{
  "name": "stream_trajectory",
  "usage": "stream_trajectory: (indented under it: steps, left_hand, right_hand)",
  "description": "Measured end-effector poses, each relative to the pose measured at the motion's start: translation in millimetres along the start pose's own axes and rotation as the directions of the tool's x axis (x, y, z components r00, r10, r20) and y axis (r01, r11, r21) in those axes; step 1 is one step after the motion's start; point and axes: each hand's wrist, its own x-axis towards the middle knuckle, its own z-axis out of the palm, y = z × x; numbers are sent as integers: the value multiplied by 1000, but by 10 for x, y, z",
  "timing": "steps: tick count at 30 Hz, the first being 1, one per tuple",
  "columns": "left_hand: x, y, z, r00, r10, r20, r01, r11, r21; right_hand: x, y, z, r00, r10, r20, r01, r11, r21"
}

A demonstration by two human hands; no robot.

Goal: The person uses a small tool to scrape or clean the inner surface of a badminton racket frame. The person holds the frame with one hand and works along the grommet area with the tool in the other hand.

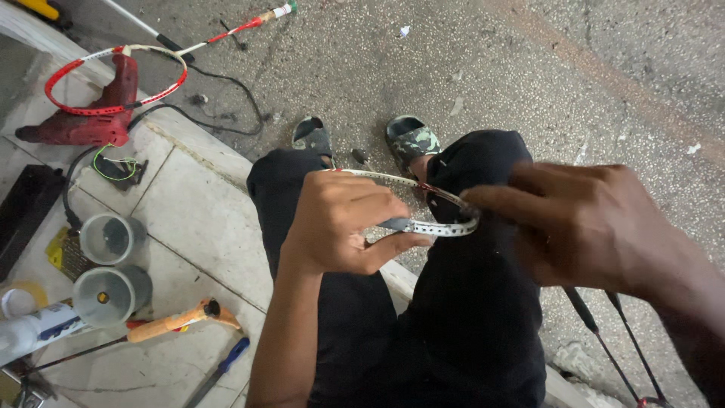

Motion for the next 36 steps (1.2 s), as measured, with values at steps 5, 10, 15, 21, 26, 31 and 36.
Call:
stream_trajectory:
  steps: [5, 10, 15, 21, 26, 31, 36]
  left_hand:
    - [-7, 6, -3, 1000, 3, -25, -2, 1000, 5]
    - [-50, 35, -9, 1000, 1, -23, -1, 1000, 4]
    - [-62, 111, -17, 1000, -16, -12, 16, 1000, 24]
    - [-120, 105, 35, 996, -84, 6, 84, 996, 22]
    - [-92, 106, 49, 996, -93, 8, 92, 995, 33]
    - [-76, 107, 49, 996, -93, 2, 93, 994, 52]
    - [-74, 110, 35, 995, -91, 29, 90, 996, 17]
  right_hand:
    - [-79, -141, -2, 997, 68, -35, -70, 996, -47]
    - [-295, -282, 166, 990, 135, -27, -138, 985, -101]
    - [-499, -484, 351, 881, 461, 105, -471, 876, 102]
    - [-471, -715, 301, 933, 314, -174, -310, 949, 51]
    - [-409, -715, 309, 934, 327, -143, -342, 934, -102]
    - [-282, -768, 247, 932, 343, -118, -357, 923, -143]
    - [-231, -851, 180, 911, 407, -65, -411, 888, -208]
